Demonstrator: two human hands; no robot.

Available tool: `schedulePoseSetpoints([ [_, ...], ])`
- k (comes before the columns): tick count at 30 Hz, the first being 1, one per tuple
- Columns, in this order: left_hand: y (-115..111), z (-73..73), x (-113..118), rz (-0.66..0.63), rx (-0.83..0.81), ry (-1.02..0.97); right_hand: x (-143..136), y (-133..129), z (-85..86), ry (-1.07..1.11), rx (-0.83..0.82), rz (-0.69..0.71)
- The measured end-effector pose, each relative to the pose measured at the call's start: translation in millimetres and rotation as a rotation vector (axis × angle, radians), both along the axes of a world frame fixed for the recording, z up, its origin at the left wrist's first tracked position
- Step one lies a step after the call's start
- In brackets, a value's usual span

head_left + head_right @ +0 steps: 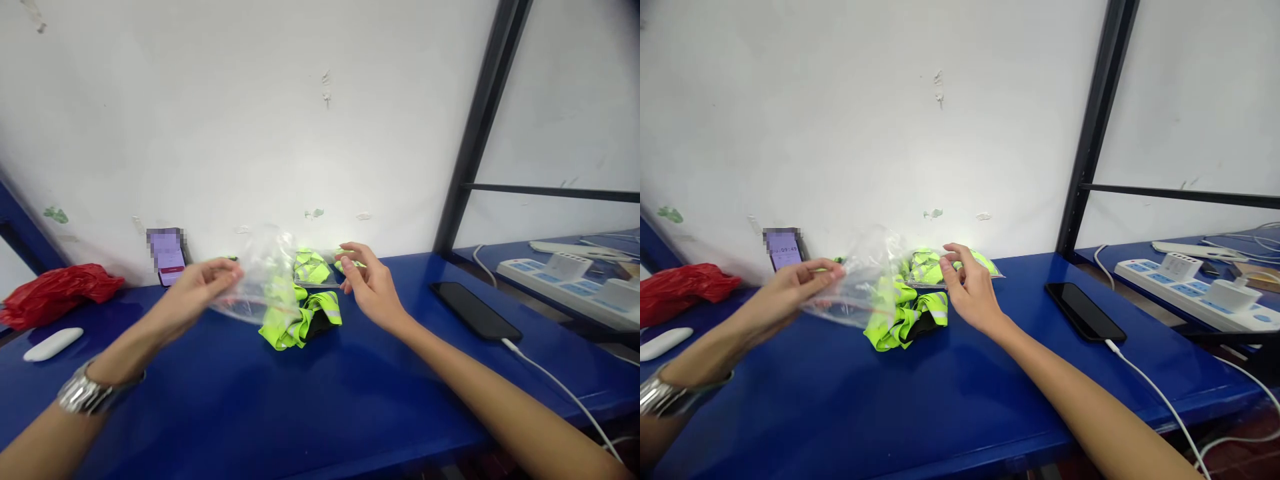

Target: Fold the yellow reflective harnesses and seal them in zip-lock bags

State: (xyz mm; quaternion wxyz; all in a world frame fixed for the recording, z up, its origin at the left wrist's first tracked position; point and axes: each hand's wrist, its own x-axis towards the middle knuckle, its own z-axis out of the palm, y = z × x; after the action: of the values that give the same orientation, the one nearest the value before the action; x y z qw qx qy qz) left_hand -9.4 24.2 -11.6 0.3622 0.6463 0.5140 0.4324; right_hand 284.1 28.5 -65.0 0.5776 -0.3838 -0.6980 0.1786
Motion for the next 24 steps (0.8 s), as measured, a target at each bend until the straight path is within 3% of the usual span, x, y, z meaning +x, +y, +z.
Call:
schedulePoseSetpoints([
  [2, 32, 4.6, -24, 0.168, 0.002, -0.027, 3, 3, 0.0, -0.036, -0.004, -0.031],
  [7, 89, 0.1, -62, 0.347, 0.033, 0.187, 0, 6, -4.7, -0.279, 0.060, 0.003],
  [11, 98, -5.4, -73, 0.568, 0.172, 0.448, -4, 4, -11.6, -0.409, 0.084, 0.069],
  [15, 82, -1.9, -68, 0.751, 0.414, 0.616, -6, -1, -14.8, -0.556, 0.094, 0.074],
  [17, 68, -1.2, -60, 0.741, 0.535, 0.675, -7, -5, -13.4, -0.663, 0.072, 0.060],
  [20, 43, -7.2, -39, 0.618, 0.698, 0.760, -7, -9, -9.4, -0.761, 0.054, 0.070],
  [22, 25, -15.7, -21, 0.461, 0.878, 0.810, -6, -10, -7.2, -0.794, 0.101, 0.091],
  [24, 8, -25.7, 0, 0.181, 0.953, 0.868, -4, -9, -7.0, -0.840, 0.181, 0.113],
])
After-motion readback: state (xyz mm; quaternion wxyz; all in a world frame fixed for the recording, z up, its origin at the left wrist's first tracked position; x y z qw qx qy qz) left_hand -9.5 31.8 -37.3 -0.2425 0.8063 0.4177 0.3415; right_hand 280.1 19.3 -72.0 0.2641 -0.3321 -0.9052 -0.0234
